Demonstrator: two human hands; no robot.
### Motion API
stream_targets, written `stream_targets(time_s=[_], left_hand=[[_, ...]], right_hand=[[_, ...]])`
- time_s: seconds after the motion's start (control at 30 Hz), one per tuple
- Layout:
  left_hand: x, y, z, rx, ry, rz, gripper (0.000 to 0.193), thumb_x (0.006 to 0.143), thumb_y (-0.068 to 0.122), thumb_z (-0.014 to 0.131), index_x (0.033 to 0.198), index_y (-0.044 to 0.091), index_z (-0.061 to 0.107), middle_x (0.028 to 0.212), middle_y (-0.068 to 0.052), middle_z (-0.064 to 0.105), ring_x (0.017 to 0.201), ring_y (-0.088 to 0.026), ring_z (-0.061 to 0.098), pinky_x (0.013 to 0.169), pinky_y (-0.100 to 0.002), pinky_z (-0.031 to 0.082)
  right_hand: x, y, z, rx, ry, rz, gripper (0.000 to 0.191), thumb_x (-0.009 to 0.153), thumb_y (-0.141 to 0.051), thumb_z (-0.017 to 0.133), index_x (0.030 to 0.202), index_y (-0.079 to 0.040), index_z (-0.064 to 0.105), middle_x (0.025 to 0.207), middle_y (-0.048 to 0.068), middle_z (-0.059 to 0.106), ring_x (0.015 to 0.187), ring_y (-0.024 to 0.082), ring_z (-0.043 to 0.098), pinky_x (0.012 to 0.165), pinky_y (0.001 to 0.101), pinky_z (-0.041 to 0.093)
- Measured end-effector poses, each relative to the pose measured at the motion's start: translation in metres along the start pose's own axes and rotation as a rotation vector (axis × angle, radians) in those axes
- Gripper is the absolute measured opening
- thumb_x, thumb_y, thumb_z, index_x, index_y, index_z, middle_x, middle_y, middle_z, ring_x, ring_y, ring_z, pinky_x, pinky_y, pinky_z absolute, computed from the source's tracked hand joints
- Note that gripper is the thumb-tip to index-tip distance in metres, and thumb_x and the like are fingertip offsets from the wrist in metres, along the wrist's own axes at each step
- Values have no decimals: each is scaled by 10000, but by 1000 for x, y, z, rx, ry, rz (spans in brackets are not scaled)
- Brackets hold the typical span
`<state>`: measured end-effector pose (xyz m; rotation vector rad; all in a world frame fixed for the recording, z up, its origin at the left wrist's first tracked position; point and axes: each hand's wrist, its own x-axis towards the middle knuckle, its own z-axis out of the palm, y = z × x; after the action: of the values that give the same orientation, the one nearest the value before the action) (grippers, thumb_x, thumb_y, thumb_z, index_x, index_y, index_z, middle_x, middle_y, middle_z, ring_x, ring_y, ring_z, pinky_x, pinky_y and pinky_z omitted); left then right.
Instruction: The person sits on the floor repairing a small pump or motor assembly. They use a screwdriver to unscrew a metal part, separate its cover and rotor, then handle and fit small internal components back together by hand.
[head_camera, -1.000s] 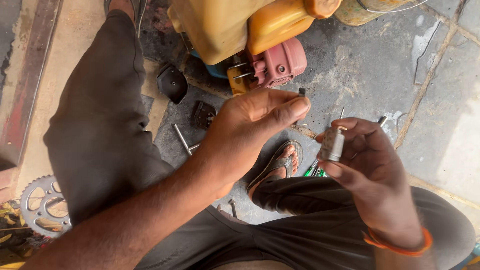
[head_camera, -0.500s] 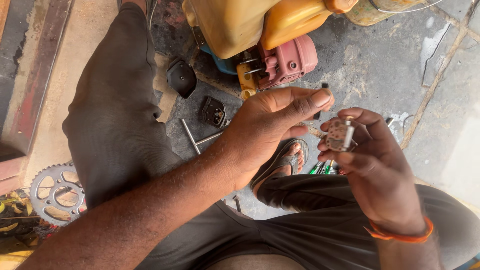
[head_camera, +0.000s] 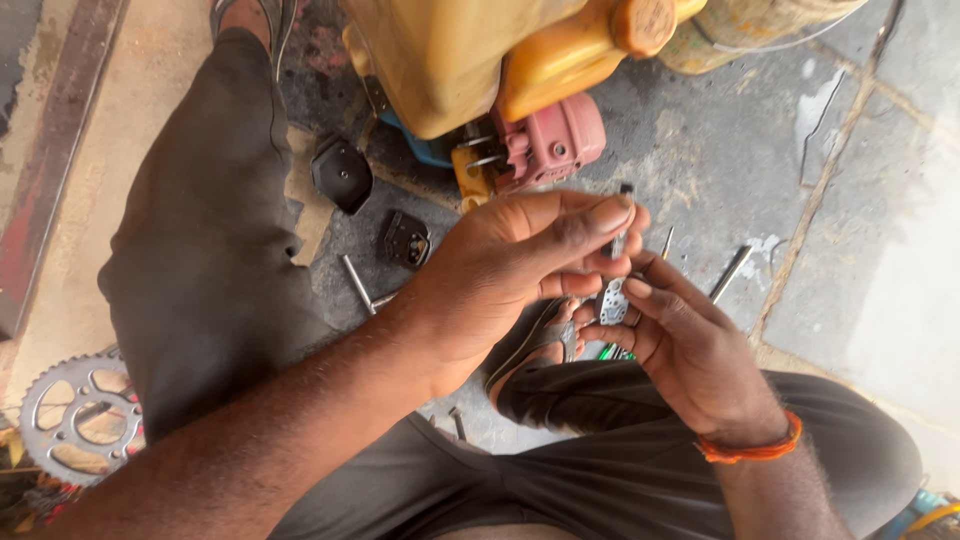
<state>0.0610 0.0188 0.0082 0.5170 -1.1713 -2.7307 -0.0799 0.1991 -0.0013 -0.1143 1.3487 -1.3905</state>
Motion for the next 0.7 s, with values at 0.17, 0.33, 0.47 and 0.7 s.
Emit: stream_targets(time_s=[0.17, 0.33, 0.47, 0.7], left_hand=[[-4, 8, -2, -109, -103, -135, 456, 958, 497, 637, 1173, 103, 720, 1068, -11, 732, 1072, -131, 699, 1004, -362, 534], [-3, 6, 0, -88, -85, -169, 414, 992, 458, 638, 1169, 94, 727, 1066, -23, 729, 1062, -123, 682, 982, -350, 535], [-1, 1, 0, -28, -53, -137, 443, 1005, 452, 637, 1184, 56, 723, 1079, -19, 724, 1047, -115, 670, 946, -307, 534], [5, -5, 1, 340, 159, 49, 480, 948, 398, 677, 1206, -6, 694, 1113, -116, 781, 1100, -163, 747, 997, -326, 587]], right_hand=[[-3, 6, -10, 5, -21, -19, 495, 1052, -191, 448, 1485, 49, 456, 1129, 137, 654, 916, 242, 675, 808, 383, 564], [-8, 13, -28, 50, -55, -30, 279, 1147, -174, 503, 1257, 76, 558, 912, 79, 617, 780, 180, 599, 702, 314, 508], [-9, 9, -24, 66, -57, -37, 290, 1167, -195, 496, 1268, 64, 576, 911, 74, 609, 788, 158, 582, 709, 304, 497], [-9, -14, 1, 65, 6, -3, 479, 1037, -298, 387, 1328, 64, 503, 1064, 142, 654, 932, 219, 680, 858, 355, 571]])
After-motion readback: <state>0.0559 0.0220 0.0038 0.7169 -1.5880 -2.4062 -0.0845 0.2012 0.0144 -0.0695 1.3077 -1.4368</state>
